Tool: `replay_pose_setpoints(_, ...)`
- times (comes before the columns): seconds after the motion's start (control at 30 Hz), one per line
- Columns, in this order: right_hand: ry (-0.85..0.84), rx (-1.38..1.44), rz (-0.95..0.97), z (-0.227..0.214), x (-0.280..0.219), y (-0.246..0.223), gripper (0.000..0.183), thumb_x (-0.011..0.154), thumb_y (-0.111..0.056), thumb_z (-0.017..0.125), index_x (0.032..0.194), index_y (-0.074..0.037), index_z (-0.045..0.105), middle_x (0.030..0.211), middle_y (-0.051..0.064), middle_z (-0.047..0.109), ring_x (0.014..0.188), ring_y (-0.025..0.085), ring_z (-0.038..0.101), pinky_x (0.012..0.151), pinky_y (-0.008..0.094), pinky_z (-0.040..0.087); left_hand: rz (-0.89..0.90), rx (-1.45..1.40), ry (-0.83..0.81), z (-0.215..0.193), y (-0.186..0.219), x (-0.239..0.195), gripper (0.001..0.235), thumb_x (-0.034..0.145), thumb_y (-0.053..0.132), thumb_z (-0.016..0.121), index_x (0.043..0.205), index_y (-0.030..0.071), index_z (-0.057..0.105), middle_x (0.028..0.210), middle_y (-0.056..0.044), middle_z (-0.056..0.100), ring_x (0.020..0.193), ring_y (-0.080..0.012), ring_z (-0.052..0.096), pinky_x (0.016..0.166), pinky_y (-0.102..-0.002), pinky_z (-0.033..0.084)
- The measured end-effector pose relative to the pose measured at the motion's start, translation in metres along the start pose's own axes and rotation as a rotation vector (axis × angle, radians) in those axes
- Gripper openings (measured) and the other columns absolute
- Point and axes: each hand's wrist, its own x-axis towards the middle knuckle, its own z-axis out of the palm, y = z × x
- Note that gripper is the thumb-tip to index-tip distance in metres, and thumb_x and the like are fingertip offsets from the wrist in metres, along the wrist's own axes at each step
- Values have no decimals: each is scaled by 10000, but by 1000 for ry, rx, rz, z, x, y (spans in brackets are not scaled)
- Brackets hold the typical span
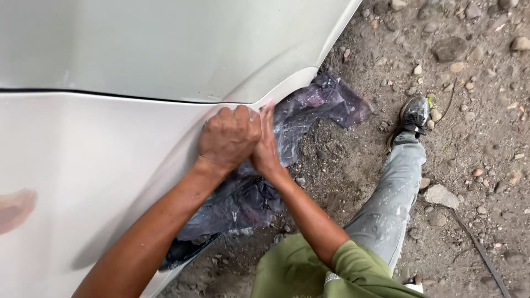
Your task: The person scrubs the side panel of a white car using a black sponge and a cloth, dipping the sponge into a bucket of water. They then handle a large red and white striped tarp, folding and manipulating it near the vehicle's wheel well.
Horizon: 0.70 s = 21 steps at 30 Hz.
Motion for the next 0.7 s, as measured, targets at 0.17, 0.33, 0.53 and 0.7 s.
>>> replay_pose_setpoints(0.17,27,122,470,-23,58,74,786,944,72,346,1605,46,-79,1676,339,-15,1499,451,300,1082,413,463,-69,60,49,-9,-5,0,187,881,79,643,697,110,628,645,-15,565,550,-115,565,390,-280,454)
replay_pose_setpoints(0.33,144,-209,72,33,-8,40,782,1015,99,399,1629,42,-82,1670,351,17,1569,510,166,1311,514,261,-62,21,232,-36,-13,-8,129,892,152,667,963,81,749,781,-15,633,695,-165,624,563,-299,532)
replay_pose_setpoints(0.53,45,-103,497,10,42,146,889,883,137,389,1616,26,-100,1666,296,82,1437,441,420,1193,380,438,-167,-25,303,-50,-13,-170,176,976,229,798,1146,184,790,1122,-21,735,1066,-252,688,831,-367,586)
replay_pose_setpoints(0.7,131,-79,312,35,-2,101,927,844,196,415,1594,55,-110,1682,339,-20,1522,471,282,1127,348,529,-235,-5,268,-13,2,-239,231,939,247,797,1170,229,791,1208,-3,741,1206,-272,526,945,-420,584)
